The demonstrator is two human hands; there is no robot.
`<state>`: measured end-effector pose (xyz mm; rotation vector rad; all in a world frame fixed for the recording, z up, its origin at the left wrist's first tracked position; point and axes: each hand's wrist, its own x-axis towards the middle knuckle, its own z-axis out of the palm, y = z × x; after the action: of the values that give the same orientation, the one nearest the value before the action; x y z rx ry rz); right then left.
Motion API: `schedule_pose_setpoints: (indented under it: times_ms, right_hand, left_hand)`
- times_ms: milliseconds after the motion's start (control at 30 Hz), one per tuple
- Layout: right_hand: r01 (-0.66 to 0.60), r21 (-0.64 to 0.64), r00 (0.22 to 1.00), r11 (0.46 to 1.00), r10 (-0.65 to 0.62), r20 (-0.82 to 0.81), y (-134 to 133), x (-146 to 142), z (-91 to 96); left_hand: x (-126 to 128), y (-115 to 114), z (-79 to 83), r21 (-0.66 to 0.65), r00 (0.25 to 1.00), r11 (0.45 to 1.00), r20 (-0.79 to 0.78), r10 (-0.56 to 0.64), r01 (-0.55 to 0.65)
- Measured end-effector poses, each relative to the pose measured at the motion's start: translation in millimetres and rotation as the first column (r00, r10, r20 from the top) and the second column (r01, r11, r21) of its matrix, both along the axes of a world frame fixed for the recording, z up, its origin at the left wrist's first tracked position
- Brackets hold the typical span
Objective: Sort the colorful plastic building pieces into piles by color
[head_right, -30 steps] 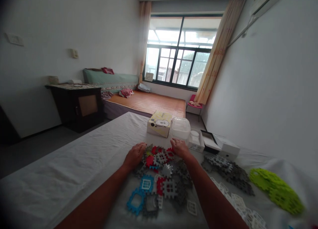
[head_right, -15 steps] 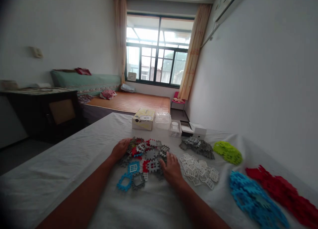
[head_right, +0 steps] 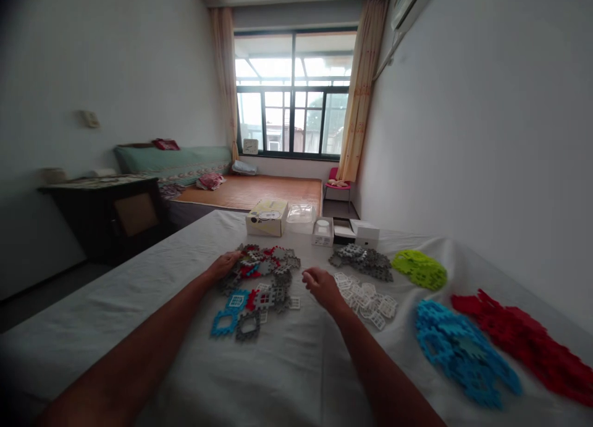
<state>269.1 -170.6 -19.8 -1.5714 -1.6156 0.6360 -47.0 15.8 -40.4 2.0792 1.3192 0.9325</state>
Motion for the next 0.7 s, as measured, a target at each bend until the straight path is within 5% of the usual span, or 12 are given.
schedule_pose_setpoints:
  times_ms: [167, 400, 533, 700]
  right_hand:
    - [-0.214, 0.029, 0.943, 0.976, 0.198, 0.268, -16, -5, -16.9]
    - [-0.16, -0.013, 0.947, 0.987, 0.157, 0.279, -23, -5, -11.0]
    - [-0.018, 0.073, 0.963, 0.997, -0.002, 0.269, -25, 22, -6.3]
    - [0.235, 0.254, 0.86, 0.938, -0.322, 0.396, -23, 62, -9.6]
  left_hand:
    - [-3, -7, 2.5, -0.02, 0.999, 0.999, 0.002, 0.047, -0.047]
    - [0, -28, 2.9, 0.031, 0.992, 0.992, 0.03, 0.123, -0.124]
    - [-2, -29, -0.9, 0.055, 0.986, 0.988, 0.094, 0.139, -0.144]
    - [-3, -28, -6.2, 0.068, 0.988, 0.992, 0.123, 0.096, -0.105]
